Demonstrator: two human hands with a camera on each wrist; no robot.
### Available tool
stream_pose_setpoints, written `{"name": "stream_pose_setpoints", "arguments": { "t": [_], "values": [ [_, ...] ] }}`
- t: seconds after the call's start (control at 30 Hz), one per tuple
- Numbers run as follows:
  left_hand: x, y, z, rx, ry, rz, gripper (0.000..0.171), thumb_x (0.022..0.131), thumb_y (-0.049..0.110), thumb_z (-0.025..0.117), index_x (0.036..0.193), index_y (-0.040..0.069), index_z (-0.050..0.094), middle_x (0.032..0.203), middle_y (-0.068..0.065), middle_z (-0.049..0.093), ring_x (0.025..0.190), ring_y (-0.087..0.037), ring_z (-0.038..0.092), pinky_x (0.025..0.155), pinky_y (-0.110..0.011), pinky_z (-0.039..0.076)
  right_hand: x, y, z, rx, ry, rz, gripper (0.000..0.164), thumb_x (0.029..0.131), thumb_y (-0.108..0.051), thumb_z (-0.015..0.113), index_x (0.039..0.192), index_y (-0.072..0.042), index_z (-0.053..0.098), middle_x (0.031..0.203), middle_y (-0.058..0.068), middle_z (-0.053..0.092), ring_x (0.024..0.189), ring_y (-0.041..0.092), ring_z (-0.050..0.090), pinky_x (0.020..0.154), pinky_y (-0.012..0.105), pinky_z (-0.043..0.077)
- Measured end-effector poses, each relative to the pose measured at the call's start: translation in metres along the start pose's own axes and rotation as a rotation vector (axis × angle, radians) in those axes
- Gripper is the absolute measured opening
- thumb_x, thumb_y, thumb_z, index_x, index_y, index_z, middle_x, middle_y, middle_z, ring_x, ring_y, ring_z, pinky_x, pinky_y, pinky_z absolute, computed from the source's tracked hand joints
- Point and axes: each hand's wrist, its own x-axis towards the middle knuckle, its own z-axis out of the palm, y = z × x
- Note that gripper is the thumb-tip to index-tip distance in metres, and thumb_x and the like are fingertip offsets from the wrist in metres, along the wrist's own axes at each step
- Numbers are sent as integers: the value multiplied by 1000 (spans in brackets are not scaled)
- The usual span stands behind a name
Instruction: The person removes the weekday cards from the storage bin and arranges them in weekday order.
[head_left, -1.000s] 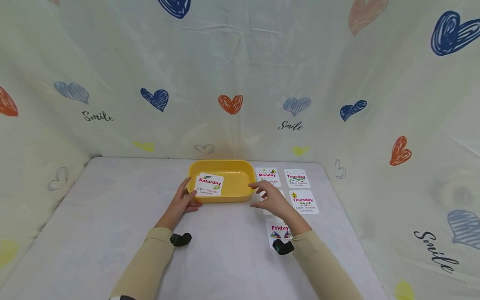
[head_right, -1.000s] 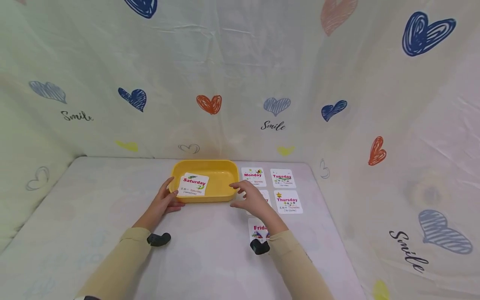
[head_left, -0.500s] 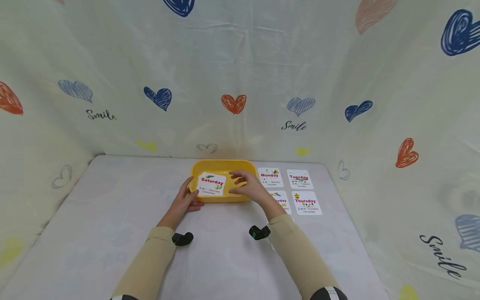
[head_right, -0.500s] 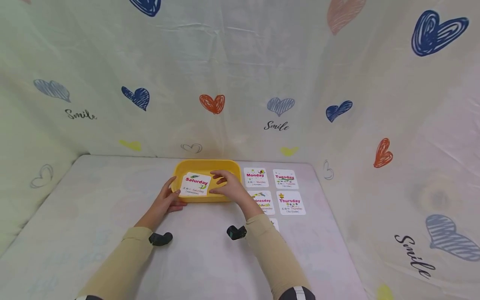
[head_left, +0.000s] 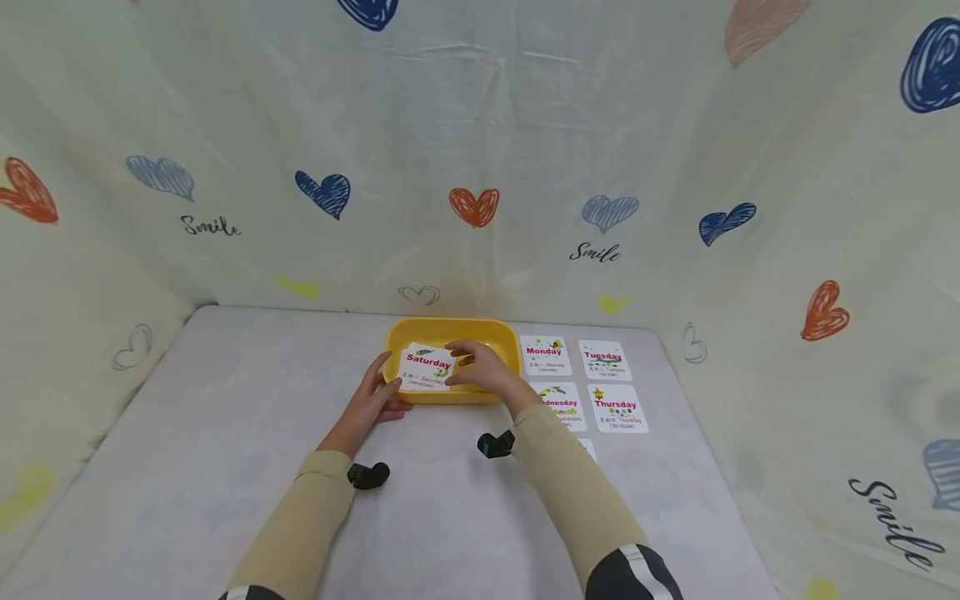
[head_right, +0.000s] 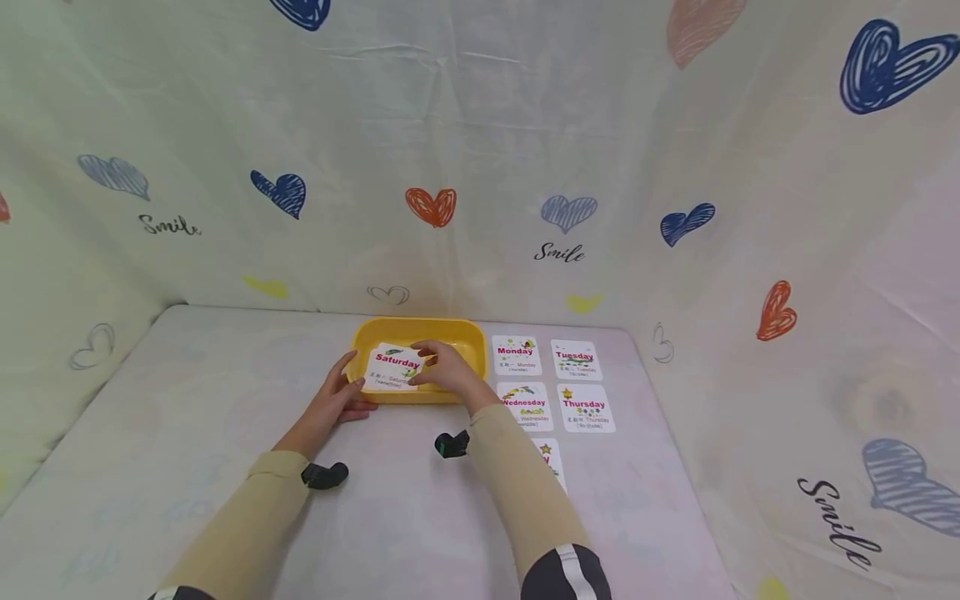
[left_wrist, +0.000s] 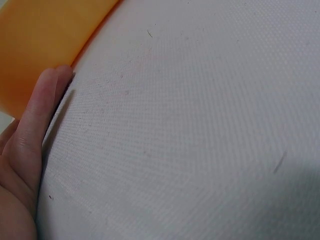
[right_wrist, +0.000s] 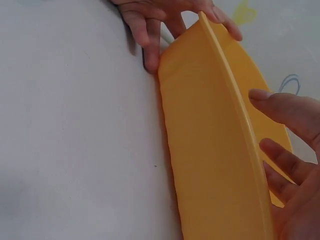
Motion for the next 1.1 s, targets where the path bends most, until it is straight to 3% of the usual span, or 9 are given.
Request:
{"name": "stream_pose_setpoints", "arguments": {
  "t": [0.17, 0.37, 0.6, 1.1],
  "values": [
    [1, 0, -1, -1, 4, -3, 65, 100, 34, 54, 153, 47, 17, 155, -8, 25, 90, -27, 69, 77, -35, 58, 9, 2, 0, -29, -41, 39, 68, 81, -9, 79, 142, -11, 49, 140, 14, 48, 122, 31, 48, 102, 39, 44],
    [3, -1, -1, 3, 8, 0, 66, 100, 34, 55, 153, 46, 18, 156, -8, 23, 89, -27, 70, 76, -35, 58, 16, 7, 0, -82, -85, 121, 77, 80, -16, 81, 147, -20, 44, 151, 10, 38, 132, 29, 38, 112, 46, 30],
    [2, -2, 2, 6, -2, 16, 67, 99, 35, 56, 153, 46, 17, 157, -11, 23, 90, -27, 69, 76, -35, 58, 21, 12, -5, -68, -112, 205, 81, 79, -18, 82, 148, -28, 42, 157, 5, 29, 138, 30, 27, 115, 53, 20],
    [1, -4, 0, 28, -5, 36, 65, 100, 37, 55, 152, 45, 18, 151, -11, 30, 91, -27, 69, 78, -35, 58, 24, 7, -8, -116, -195, 157, 59, 82, -10, 77, 137, -21, 56, 150, 7, 38, 132, 29, 33, 115, 50, 19]
  ]
}}
